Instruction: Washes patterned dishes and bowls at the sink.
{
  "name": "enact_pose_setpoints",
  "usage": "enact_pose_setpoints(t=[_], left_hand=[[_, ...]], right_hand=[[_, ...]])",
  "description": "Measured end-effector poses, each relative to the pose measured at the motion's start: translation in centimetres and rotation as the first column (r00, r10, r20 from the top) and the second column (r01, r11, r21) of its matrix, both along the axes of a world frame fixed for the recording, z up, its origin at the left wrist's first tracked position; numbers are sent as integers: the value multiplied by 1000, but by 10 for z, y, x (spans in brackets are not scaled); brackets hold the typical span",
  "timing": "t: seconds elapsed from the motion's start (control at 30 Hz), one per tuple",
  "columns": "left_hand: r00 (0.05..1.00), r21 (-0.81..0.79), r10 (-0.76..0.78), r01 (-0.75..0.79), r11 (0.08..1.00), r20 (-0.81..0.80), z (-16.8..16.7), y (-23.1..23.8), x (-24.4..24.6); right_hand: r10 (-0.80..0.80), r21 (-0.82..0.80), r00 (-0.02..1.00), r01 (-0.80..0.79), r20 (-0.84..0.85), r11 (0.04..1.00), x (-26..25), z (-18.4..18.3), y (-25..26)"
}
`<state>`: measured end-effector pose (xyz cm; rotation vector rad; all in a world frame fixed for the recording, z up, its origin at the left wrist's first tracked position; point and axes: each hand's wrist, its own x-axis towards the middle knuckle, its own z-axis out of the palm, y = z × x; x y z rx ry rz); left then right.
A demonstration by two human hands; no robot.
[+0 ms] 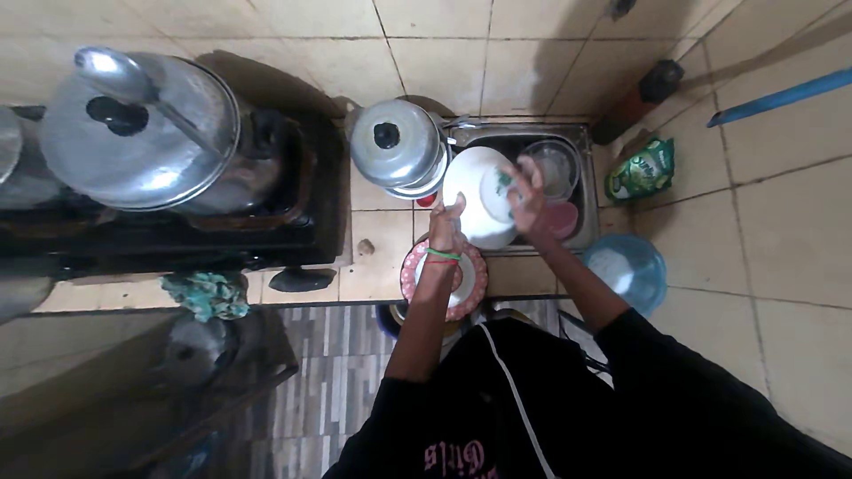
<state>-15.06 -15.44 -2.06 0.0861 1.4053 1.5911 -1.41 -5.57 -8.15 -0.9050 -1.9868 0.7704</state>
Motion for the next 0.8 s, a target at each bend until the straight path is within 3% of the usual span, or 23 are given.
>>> enact_pose_setpoints(t=[0.07, 0.13, 0.23, 0.37, 0.4, 0.5, 0.57, 0.63, 0.7, 0.8], left_hand=[[1000, -22, -18, 18, 1000, -13, 2, 0, 5], [1000, 2, -4, 4, 1000, -14, 4, 3, 8], [1000, 65, -9, 9, 998, -4, 6, 0, 2], [999, 31, -34, 34, 999, -15, 7, -5, 9], [1000, 21, -18, 18, 1000, -5, 6, -3, 11], [991, 27, 80, -84, 996, 103, 1, 6, 11], [965, 14, 159, -165, 986, 211, 4, 6, 4], [946, 61, 159, -183, 981, 283, 6, -1, -6], [944, 95, 141, -176, 980, 300, 8, -8, -13], [953, 202, 32, -97, 975, 303, 9, -21, -20]], right_hand=[[-81, -51, 992, 86, 95, 995, -5, 13, 14], [-89, 59, 992, 84, 85, 995, -15, 21, 1], [130, 178, 991, -130, 13, 975, -17, 22, -20], [-39, -107, 984, 58, 173, 993, -26, 45, 10], [-19, -135, 974, 51, 226, 990, -35, 57, 10], [65, 94, 947, -100, 316, 990, -56, 64, -27], [76, 327, 932, -200, 354, 924, -47, 51, -56], [81, 554, 958, -227, 275, 801, -25, 27, -61], [120, 640, 983, -182, 139, 746, -3, 10, -46], [123, 384, 992, -110, -9, 917, 23, 16, -19]])
